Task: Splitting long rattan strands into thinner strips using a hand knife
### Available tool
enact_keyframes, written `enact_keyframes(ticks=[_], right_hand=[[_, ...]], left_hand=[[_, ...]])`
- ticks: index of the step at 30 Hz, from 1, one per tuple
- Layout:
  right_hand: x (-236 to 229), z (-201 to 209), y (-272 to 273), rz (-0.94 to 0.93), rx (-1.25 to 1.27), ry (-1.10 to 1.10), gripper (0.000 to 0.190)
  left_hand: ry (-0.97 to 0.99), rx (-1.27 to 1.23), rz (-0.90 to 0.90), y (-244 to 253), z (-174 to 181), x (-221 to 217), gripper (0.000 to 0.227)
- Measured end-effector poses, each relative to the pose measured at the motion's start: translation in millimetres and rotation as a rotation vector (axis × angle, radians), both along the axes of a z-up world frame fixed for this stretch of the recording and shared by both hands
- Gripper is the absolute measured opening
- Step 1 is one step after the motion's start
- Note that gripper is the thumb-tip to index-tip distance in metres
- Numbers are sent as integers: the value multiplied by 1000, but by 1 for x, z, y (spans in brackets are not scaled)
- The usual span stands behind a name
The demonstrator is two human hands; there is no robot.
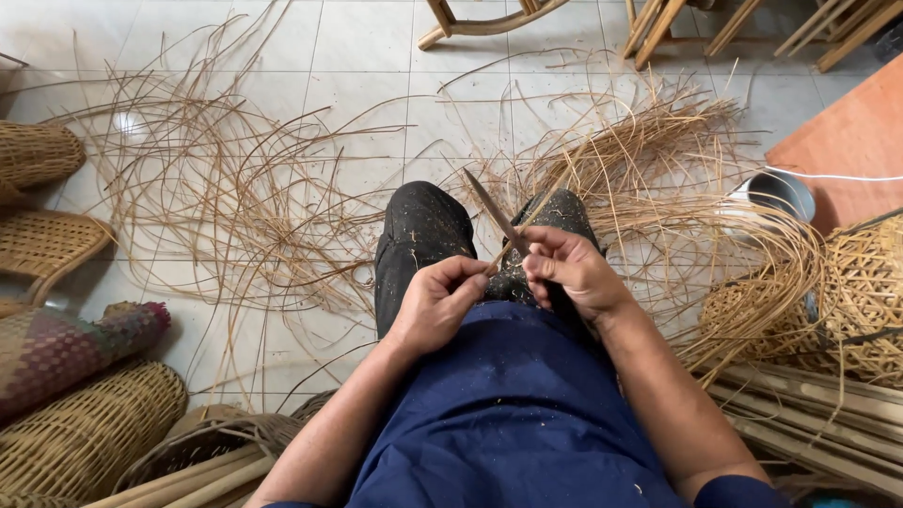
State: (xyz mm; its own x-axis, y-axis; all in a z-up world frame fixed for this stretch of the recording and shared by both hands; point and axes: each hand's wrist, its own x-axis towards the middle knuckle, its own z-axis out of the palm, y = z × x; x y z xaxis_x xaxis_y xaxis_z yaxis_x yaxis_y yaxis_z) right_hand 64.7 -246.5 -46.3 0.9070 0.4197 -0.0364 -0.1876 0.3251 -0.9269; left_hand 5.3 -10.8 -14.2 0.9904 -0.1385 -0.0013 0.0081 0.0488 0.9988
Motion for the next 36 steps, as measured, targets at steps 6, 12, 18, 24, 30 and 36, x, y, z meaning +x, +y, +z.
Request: enact_keyframes(ticks=[6,12,18,24,30,36], right_hand=[[-14,20,2,131,14,19,49],[-1,8,-13,107,88,37,53],[27,1,13,149,65,68,58],[51,-1,44,145,6,88,56],[125,-15,15,37,161,142,50],[145,-21,14,-96,207,208,45]], left_hand=[[-3,-3,9,5,-11,4,17],[31,-11,29,14,-29,16,17],[74,-33,59,16,-27,52,13],[83,2,25,19,-28,84,8],[136,-11,35,40,-33,106,12],[232,-41,-134,49,-38,146,18]])
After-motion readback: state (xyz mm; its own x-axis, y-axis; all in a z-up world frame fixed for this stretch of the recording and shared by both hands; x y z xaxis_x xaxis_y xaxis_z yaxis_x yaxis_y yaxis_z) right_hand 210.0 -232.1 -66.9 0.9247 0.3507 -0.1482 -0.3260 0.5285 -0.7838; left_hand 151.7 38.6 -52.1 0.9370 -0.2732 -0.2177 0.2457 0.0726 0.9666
